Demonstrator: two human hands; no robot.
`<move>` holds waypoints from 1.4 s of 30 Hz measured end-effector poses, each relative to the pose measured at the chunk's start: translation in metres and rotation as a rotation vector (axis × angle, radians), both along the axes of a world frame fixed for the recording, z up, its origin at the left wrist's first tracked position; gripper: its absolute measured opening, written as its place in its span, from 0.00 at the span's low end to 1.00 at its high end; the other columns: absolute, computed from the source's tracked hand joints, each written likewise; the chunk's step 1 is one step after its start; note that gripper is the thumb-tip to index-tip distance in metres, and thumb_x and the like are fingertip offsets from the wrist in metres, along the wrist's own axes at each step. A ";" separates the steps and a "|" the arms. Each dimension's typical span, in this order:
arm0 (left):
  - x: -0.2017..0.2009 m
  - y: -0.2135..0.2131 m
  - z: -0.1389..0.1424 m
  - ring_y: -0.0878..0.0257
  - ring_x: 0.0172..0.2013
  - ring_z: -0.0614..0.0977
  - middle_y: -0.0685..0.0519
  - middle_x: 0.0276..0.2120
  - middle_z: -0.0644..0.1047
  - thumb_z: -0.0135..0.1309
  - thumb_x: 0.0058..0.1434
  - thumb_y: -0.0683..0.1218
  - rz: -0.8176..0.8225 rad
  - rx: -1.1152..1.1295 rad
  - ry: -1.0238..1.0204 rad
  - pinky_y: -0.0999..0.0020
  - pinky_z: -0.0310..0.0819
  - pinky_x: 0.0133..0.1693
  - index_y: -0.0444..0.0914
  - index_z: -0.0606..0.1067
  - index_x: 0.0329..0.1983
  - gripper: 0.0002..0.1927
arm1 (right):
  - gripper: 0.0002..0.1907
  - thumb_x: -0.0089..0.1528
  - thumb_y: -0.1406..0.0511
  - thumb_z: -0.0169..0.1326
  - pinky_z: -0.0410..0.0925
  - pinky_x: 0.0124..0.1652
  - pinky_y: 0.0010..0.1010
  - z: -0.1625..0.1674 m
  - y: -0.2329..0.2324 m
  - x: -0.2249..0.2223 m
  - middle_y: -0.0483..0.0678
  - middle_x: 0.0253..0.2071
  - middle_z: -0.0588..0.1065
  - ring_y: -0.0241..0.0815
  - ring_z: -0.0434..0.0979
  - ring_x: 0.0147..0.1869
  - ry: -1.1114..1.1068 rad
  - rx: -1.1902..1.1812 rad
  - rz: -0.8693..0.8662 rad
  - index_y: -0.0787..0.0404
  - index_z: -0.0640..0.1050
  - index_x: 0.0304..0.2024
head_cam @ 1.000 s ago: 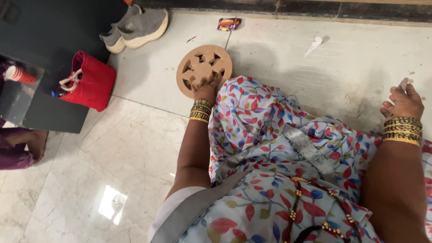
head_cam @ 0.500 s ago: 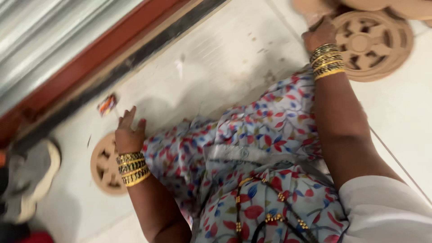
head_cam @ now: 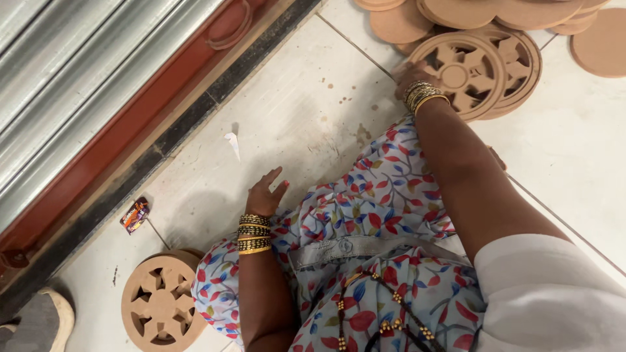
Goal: The person sits on the floor sanding decorative wooden wheel-shaped cutouts. They hold a piece on their lap and rub it with a sanding block, turning the piece over to sand both sides, then set it down and pick up another cutout to continue sanding.
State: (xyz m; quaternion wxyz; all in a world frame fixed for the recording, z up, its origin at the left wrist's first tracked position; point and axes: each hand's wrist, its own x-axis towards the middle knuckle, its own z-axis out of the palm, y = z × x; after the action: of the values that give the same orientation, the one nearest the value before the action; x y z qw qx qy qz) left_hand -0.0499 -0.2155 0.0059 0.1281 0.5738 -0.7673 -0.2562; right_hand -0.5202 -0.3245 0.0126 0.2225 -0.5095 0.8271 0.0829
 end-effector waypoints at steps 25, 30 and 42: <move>-0.085 0.054 0.029 0.54 0.53 0.83 0.42 0.55 0.81 0.59 0.66 0.47 0.185 -0.202 0.394 0.61 0.79 0.55 0.37 0.68 0.72 0.32 | 0.32 0.66 0.64 0.62 0.77 0.47 0.35 0.042 0.093 0.212 0.54 0.50 0.75 0.41 0.80 0.49 -1.570 -0.795 -0.115 0.63 0.62 0.68; -0.077 0.046 0.019 0.63 0.52 0.81 0.41 0.53 0.81 0.56 0.68 0.40 0.099 -0.092 0.844 0.67 0.76 0.54 0.32 0.71 0.66 0.22 | 0.35 0.71 0.50 0.59 0.74 0.50 0.40 0.020 0.066 0.158 0.60 0.53 0.76 0.49 0.79 0.53 -0.990 -0.801 0.201 0.74 0.67 0.65; -0.082 0.038 0.025 0.61 0.46 0.88 0.44 0.44 0.85 0.56 0.63 0.38 0.184 -0.143 0.517 0.67 0.82 0.46 0.35 0.80 0.52 0.14 | 0.27 0.72 0.46 0.39 0.46 0.68 0.67 0.066 0.103 0.226 0.54 0.67 0.71 0.60 0.61 0.75 -0.453 -0.978 0.804 0.45 0.73 0.69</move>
State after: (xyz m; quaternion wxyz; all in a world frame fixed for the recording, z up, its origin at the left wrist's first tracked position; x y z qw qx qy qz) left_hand -0.1320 -0.1780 0.0304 0.3825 0.5461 -0.6699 -0.3266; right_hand -0.2945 -0.2211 0.0788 0.0859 -0.8248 0.4481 -0.3340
